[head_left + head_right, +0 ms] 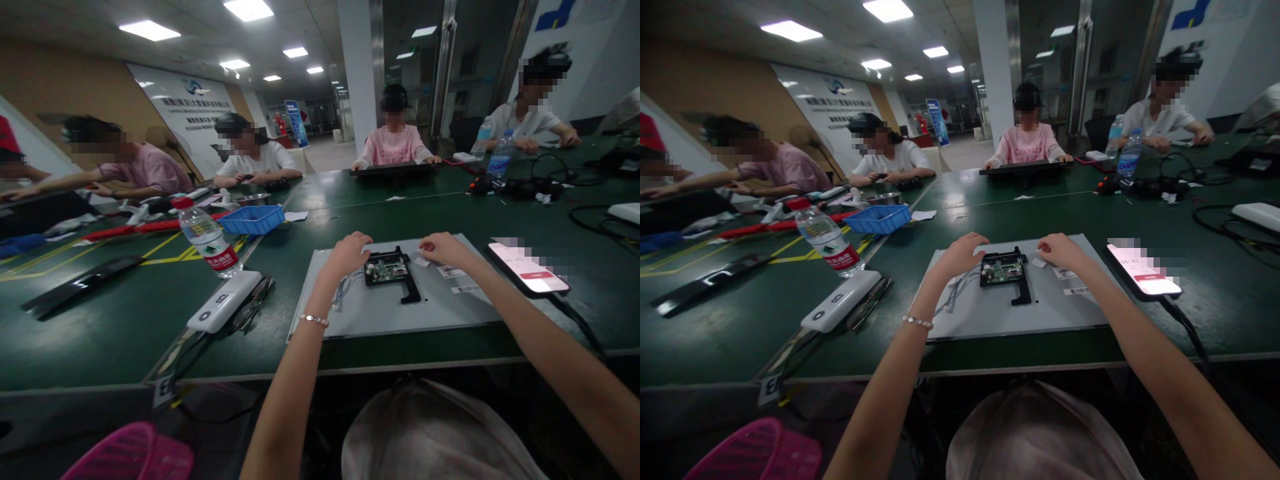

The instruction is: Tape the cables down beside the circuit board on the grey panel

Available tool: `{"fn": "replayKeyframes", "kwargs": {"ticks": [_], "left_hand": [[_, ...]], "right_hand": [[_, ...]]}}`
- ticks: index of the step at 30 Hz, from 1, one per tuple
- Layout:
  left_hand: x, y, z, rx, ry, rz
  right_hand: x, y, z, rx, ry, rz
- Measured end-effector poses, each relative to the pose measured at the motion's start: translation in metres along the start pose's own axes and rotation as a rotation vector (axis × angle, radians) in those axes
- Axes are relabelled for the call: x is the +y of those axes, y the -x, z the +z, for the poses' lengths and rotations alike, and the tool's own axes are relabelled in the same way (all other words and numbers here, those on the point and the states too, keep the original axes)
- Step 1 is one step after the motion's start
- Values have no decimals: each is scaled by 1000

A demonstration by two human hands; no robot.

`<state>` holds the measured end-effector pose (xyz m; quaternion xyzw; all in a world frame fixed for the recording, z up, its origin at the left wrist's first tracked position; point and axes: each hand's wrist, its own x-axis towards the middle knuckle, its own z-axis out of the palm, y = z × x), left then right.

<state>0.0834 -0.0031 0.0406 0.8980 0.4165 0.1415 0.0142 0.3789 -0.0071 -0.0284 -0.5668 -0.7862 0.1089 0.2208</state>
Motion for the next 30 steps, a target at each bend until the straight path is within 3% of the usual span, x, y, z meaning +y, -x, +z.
{"fn": "replayKeyframes", "kwargs": {"ticks": [6,10,17,30], "left_hand": [[1,-6,22,-26,132,130],[-11,6,24,-80,215,107],[-23,17,19,-342,318,3],[-31,19,24,-373,360,-9]], "right_hand": [[-6,-1,1,-4,63,-23],[0,2,-5,-23,28,-80],[2,5,-9,-54,-43,-145],[-4,3,-5,16,51,-83]]}}
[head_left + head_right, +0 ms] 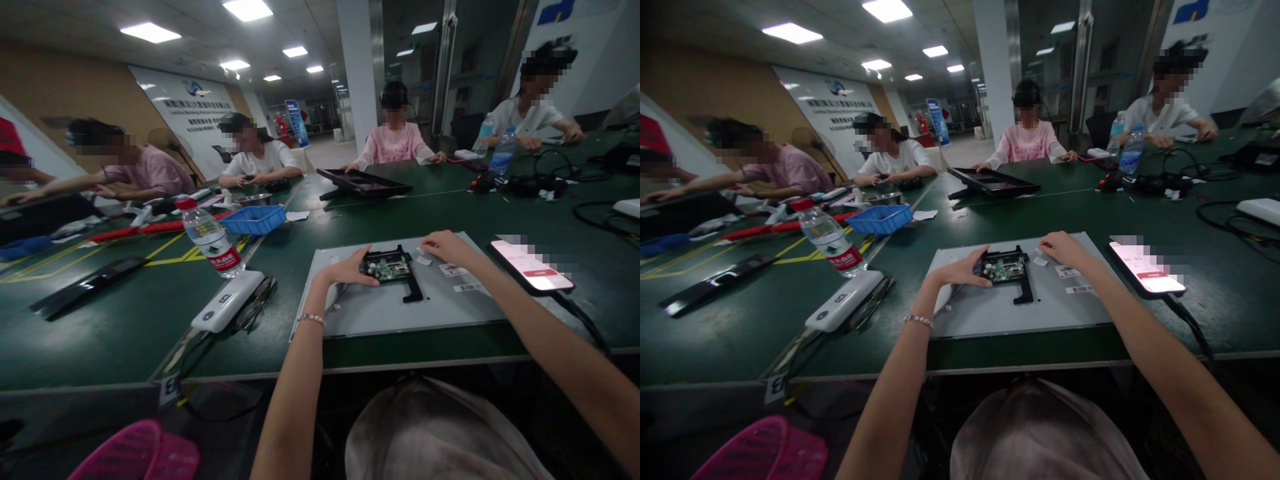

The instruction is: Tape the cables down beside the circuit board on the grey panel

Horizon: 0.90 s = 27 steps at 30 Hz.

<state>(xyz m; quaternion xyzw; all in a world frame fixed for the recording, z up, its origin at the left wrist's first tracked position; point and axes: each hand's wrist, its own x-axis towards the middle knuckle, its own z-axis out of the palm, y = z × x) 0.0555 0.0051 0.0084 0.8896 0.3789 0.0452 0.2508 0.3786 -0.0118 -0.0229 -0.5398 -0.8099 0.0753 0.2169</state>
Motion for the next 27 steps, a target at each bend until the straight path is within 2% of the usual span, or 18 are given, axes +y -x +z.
{"fn": "replayKeyframes", "kwargs": {"ticks": [5,12,16,22,27], "left_hand": [[0,0,1,23,-6,25],[-1,0,2,-2,7,14],[2,1,0,-31,5,-12],[2,1,0,-13,4,-2],[0,1,2,-8,8,4]], "right_hand": [[-2,-1,2,44,23,23],[9,0,0,-48,29,-95],[9,-2,3,-56,80,-134],[8,-3,7,-5,95,-93],[-1,-2,3,71,-6,-26]]}}
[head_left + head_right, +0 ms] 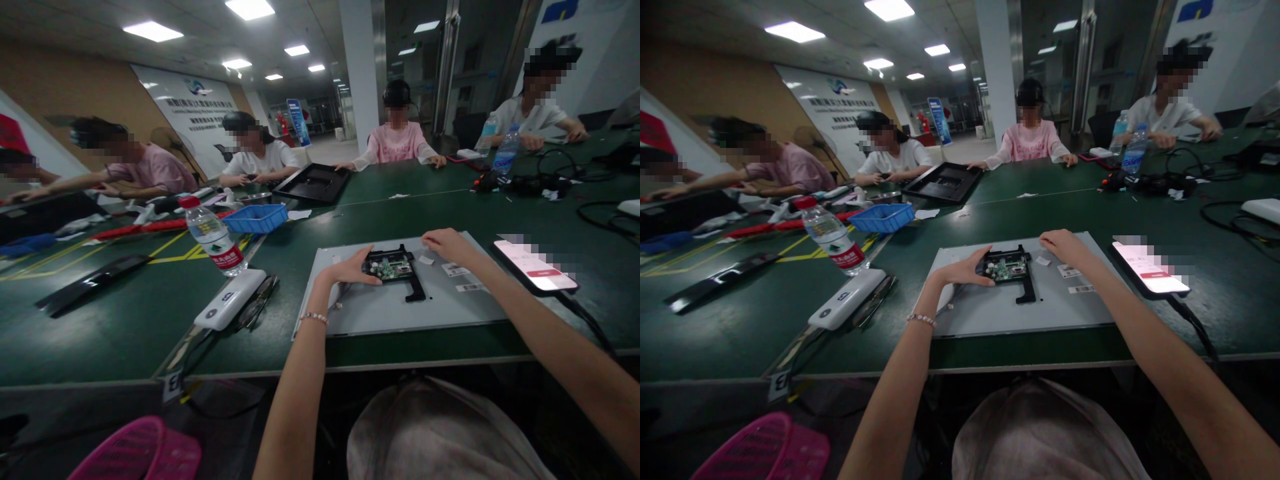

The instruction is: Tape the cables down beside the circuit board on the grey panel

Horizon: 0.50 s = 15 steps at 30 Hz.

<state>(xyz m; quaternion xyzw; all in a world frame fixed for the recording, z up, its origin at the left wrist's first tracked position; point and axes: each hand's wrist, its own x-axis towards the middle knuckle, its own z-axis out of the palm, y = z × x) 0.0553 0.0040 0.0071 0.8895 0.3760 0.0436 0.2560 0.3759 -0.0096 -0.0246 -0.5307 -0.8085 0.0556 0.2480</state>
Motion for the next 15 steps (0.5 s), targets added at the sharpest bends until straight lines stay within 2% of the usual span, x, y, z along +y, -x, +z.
{"fn": "replayKeyframes", "kwargs": {"ticks": [8,12,15], "left_hand": [[-2,-2,1,-23,22,0],[-4,-2,3,-22,51,-20],[-5,-2,3,-12,72,-11]], "right_hand": [[-25,-9,7,179,-152,-37],[-39,-24,13,143,-208,-65],[-52,-40,16,78,-147,-64]]}}
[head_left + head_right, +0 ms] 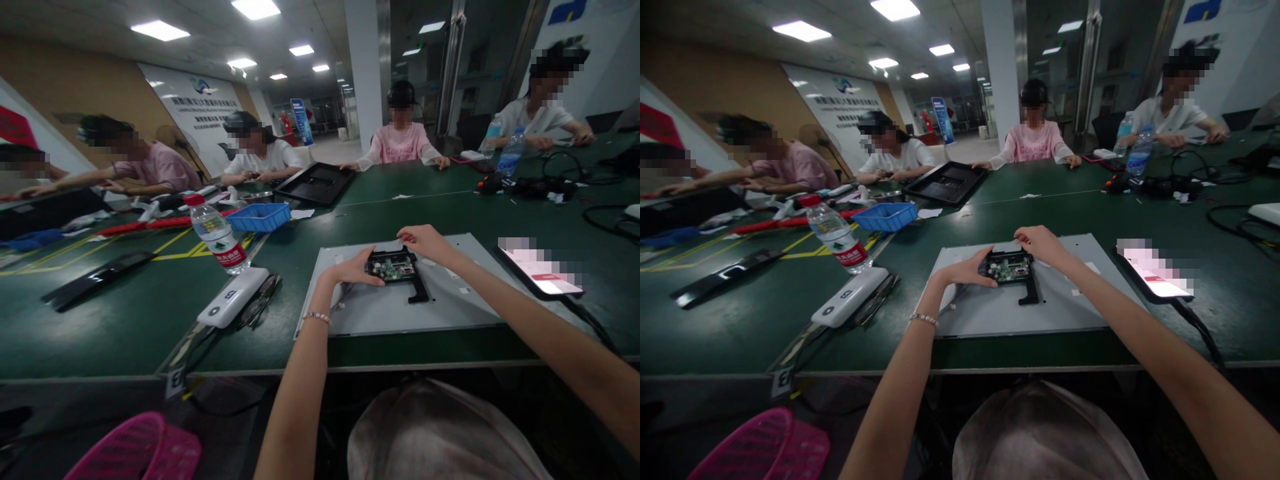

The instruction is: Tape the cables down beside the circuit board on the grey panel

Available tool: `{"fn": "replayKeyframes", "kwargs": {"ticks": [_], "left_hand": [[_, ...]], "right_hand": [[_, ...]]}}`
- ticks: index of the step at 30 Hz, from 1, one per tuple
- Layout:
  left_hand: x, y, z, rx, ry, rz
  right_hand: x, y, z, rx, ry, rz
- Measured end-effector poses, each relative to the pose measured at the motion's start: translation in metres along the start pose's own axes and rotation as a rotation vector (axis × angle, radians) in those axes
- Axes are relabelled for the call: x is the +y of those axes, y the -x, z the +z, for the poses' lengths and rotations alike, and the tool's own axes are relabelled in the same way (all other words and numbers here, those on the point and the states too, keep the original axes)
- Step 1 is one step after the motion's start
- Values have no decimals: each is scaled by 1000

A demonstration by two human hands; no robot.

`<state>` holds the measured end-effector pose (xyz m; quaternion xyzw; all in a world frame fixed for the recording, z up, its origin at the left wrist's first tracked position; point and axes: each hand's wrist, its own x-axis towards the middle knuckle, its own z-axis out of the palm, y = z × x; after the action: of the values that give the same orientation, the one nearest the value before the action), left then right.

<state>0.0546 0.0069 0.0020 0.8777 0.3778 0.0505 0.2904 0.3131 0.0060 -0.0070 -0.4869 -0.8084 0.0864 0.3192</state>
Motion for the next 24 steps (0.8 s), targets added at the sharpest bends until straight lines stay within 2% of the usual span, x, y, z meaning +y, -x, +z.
{"fn": "replayKeyframes", "kwargs": {"ticks": [6,11,17,24], "left_hand": [[3,1,0,15,5,-7],[3,0,0,58,13,90],[1,-1,0,66,32,114],[4,0,0,45,28,61]], "right_hand": [[-27,-27,16,-123,253,-38],[-41,-31,32,-155,337,-12],[-35,-28,41,-192,268,-29],[-29,-27,43,-176,202,-27]]}}
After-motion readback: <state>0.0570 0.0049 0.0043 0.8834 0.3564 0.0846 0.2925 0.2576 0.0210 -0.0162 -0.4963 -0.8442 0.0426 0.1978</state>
